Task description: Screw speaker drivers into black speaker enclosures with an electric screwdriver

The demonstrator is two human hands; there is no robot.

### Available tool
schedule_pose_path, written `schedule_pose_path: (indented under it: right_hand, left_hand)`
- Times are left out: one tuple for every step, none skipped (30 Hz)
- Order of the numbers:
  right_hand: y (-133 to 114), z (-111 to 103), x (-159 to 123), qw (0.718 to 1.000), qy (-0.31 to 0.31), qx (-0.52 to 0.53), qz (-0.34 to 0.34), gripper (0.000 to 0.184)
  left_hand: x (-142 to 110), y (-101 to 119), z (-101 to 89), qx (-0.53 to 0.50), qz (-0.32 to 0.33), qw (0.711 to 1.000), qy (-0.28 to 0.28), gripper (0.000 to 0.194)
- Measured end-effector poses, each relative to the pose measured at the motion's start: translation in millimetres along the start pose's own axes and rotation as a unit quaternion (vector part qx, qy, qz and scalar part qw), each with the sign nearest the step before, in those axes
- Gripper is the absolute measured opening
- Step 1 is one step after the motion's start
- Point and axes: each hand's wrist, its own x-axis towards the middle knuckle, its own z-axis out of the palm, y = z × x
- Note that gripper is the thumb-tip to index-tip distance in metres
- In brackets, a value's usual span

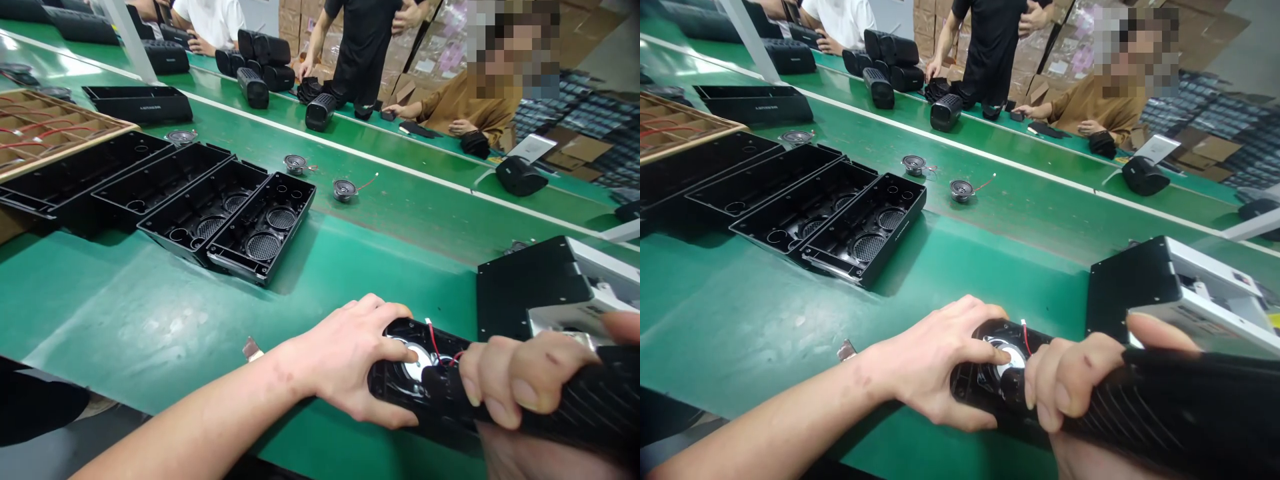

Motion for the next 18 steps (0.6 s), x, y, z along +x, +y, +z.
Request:
schedule_pose_path:
  right_hand:
    - [1,-2,0,1.0,-0.008,-0.009,-0.01,0.03]
    - [2,-2,-1,0.999,-0.015,-0.019,-0.023,0.033]
    - [1,1,-3,0.999,-0.019,-0.03,-0.032,0.037]
    - [1,5,-5,0.998,-0.021,-0.043,-0.039,0.04]
    - [0,10,-6,0.997,-0.024,-0.056,-0.048,0.041]
    - [0,16,-8,0.996,-0.033,-0.064,-0.06,0.042]
    - [-1,21,-9,0.994,-0.04,-0.067,-0.073,0.043]
    - [-1,26,-11,0.993,-0.048,-0.066,-0.087,0.041]
    - [-1,30,-12,0.992,-0.056,-0.063,-0.096,0.039]
    - [-1,32,-13,0.991,-0.061,-0.058,-0.102,0.036]
    - [0,32,-14,0.992,-0.059,-0.054,-0.102,0.033]
    - [0,31,-16,0.992,-0.058,-0.049,-0.1,0.031]
    - [1,28,-17,0.992,-0.064,-0.044,-0.098,0.03]
    - [1,23,-19,0.992,-0.077,-0.04,-0.095,0.029]
    - [1,16,-21,0.99,-0.098,-0.042,-0.088,0.028]
    - [2,9,-23,0.988,-0.125,-0.047,-0.079,0.026]
    - [2,1,-25,0.985,-0.151,-0.053,-0.069,0.024]
    - [2,-7,-27,0.984,-0.158,-0.057,-0.061,0.022]
  left_hand:
    - [0,0,0.1,0.0,-0.001,1.0,0.001,0.058]
    - [0,0,0.3,-0.001,-0.004,1.0,0.002,0.058]
    - [0,0,0.4,-0.004,-0.006,1.0,0.003,0.057]
    - [0,0,0.5,-0.006,-0.007,1.0,0.003,0.057]
    - [0,0,0.5,-0.009,-0.008,1.0,0.003,0.057]
    - [0,0,0.5,-0.011,-0.007,1.0,0.005,0.057]
    - [0,0,0.4,-0.013,-0.006,1.0,0.005,0.058]
    - [0,0,0.3,-0.014,-0.006,1.0,0.005,0.059]
    - [0,0,0.2,-0.014,-0.005,1.0,0.005,0.059]
    - [0,0,0.1,-0.014,-0.005,1.0,0.006,0.059]
    - [0,0,-0.1,-0.013,-0.005,1.0,0.004,0.058]
    - [0,1,-0.2,-0.012,-0.005,1.0,0.003,0.058]
    - [0,1,-0.3,-0.011,-0.005,1.0,0.002,0.057]
    - [0,1,-0.4,-0.01,-0.005,1.0,0.001,0.057]
    - [0,1,-0.5,-0.009,-0.003,1.0,-0.001,0.057]
    - [0,2,-0.6,-0.008,-0.001,1.0,-0.001,0.057]
    - [0,2,-0.7,-0.008,0.002,1.0,-0.002,0.056]
    - [0,2,-0.7,-0.007,0.004,1.0,-0.003,0.056]
